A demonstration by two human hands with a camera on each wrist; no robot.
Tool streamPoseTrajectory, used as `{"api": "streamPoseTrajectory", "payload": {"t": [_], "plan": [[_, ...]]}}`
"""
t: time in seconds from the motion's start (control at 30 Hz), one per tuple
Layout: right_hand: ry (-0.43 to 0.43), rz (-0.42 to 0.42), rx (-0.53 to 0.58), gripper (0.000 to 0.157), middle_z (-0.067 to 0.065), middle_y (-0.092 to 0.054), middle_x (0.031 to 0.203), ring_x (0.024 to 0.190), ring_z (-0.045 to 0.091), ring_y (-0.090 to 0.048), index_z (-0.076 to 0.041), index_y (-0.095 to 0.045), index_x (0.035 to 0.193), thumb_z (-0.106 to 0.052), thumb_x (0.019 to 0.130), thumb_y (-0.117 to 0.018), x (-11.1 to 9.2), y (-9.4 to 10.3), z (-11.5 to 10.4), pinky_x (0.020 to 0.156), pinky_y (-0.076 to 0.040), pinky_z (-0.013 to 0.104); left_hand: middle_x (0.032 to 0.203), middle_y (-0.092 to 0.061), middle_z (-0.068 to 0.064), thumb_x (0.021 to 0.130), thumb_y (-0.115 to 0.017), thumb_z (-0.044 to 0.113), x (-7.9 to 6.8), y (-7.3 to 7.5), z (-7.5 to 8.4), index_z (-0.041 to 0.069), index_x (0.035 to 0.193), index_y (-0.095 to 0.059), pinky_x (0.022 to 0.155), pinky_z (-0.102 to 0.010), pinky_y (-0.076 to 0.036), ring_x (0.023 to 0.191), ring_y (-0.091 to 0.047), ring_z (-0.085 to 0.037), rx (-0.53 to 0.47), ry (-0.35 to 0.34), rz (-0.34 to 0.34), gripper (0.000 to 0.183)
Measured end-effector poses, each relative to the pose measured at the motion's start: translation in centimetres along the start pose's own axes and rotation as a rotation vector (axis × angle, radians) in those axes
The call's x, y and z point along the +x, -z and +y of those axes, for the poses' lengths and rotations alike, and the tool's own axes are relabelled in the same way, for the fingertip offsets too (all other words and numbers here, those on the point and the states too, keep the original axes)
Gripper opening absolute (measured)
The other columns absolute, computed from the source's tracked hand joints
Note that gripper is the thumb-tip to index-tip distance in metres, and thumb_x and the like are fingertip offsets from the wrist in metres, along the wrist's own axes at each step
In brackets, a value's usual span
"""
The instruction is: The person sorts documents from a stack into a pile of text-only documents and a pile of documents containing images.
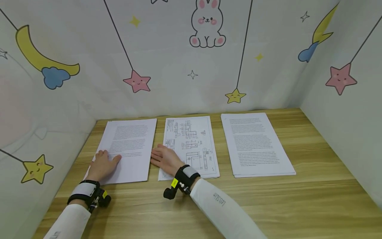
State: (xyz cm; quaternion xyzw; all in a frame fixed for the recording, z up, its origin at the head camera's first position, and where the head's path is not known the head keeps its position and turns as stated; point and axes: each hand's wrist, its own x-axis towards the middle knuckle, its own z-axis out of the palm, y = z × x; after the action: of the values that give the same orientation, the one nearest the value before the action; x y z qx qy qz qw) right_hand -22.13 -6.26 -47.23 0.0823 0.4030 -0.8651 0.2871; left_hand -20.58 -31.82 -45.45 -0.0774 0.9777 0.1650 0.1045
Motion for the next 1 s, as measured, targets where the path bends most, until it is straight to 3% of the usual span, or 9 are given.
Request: {"api": "streamPoseTrajectory", "payload": {"t": [0.37, 0.5, 0.63, 0.83, 1.0], "plan": [[-0.026, -0.017, -0.023, 0.062, 0.025, -0.031, 0.158, 0.149, 0.037, -0.031, -0.005, -0.02, 0.158, -0.008, 0.101, -0.046, -0.19, 0.19, 0.05, 0.119, -0.034, 0.045, 0.145, -0.019, -0.048, 0.103, -0.039, 0.039, -0.27, -0.23, 0.03, -0.027, 0.141, -0.021, 0.109, -0.077, -0.015, 0.137, -0.02, -0.062, 0.004, 0.004, -0.01, 0.078], [-0.023, -0.014, -0.021, 0.061, 0.026, -0.03, 0.158, 0.149, 0.037, -0.03, -0.005, -0.022, 0.157, -0.007, 0.101, -0.046, -0.07, 0.19, -0.03, 0.119, -0.034, 0.046, 0.151, -0.012, -0.046, 0.103, -0.036, 0.043, -0.3, -0.15, 0.42, -0.025, 0.145, -0.013, 0.113, -0.073, -0.015, 0.14, -0.015, -0.063, -0.033, -0.001, -0.036, 0.083], [-0.028, -0.008, -0.014, 0.06, 0.026, -0.03, 0.158, 0.149, 0.038, -0.03, -0.005, -0.023, 0.157, -0.006, 0.101, -0.045, -0.04, 0.11, 0.03, 0.12, -0.033, 0.046, 0.151, -0.011, -0.047, 0.103, -0.034, 0.046, -0.18, -0.1, 0.61, -0.024, 0.147, -0.009, 0.115, -0.068, -0.02, 0.14, -0.016, -0.063, -0.059, 0.004, -0.039, 0.087], [-0.037, -0.006, -0.034, 0.06, 0.025, -0.028, 0.159, 0.15, 0.037, -0.029, -0.004, -0.023, 0.157, -0.006, 0.101, -0.045, -0.17, -0.04, 0.19, 0.121, -0.032, 0.046, 0.146, -0.017, -0.05, 0.102, -0.037, 0.04, -0.13, -0.27, 0.44, -0.026, 0.144, -0.014, 0.11, -0.068, -0.029, 0.133, -0.026, -0.065, -0.035, 0.02, 0.004, 0.082], [-0.029, -0.001, -0.051, 0.061, 0.024, -0.025, 0.161, 0.152, 0.037, -0.025, -0.004, -0.021, 0.158, -0.006, 0.101, -0.043, 0.13, -0.01, 0.17, 0.122, -0.028, 0.047, 0.152, -0.01, -0.047, 0.102, -0.037, 0.044, -0.07, -0.44, 0.75, -0.024, 0.147, -0.008, 0.115, -0.067, -0.022, 0.139, -0.018, -0.063, -0.066, 0.028, -0.013, 0.086]]}}
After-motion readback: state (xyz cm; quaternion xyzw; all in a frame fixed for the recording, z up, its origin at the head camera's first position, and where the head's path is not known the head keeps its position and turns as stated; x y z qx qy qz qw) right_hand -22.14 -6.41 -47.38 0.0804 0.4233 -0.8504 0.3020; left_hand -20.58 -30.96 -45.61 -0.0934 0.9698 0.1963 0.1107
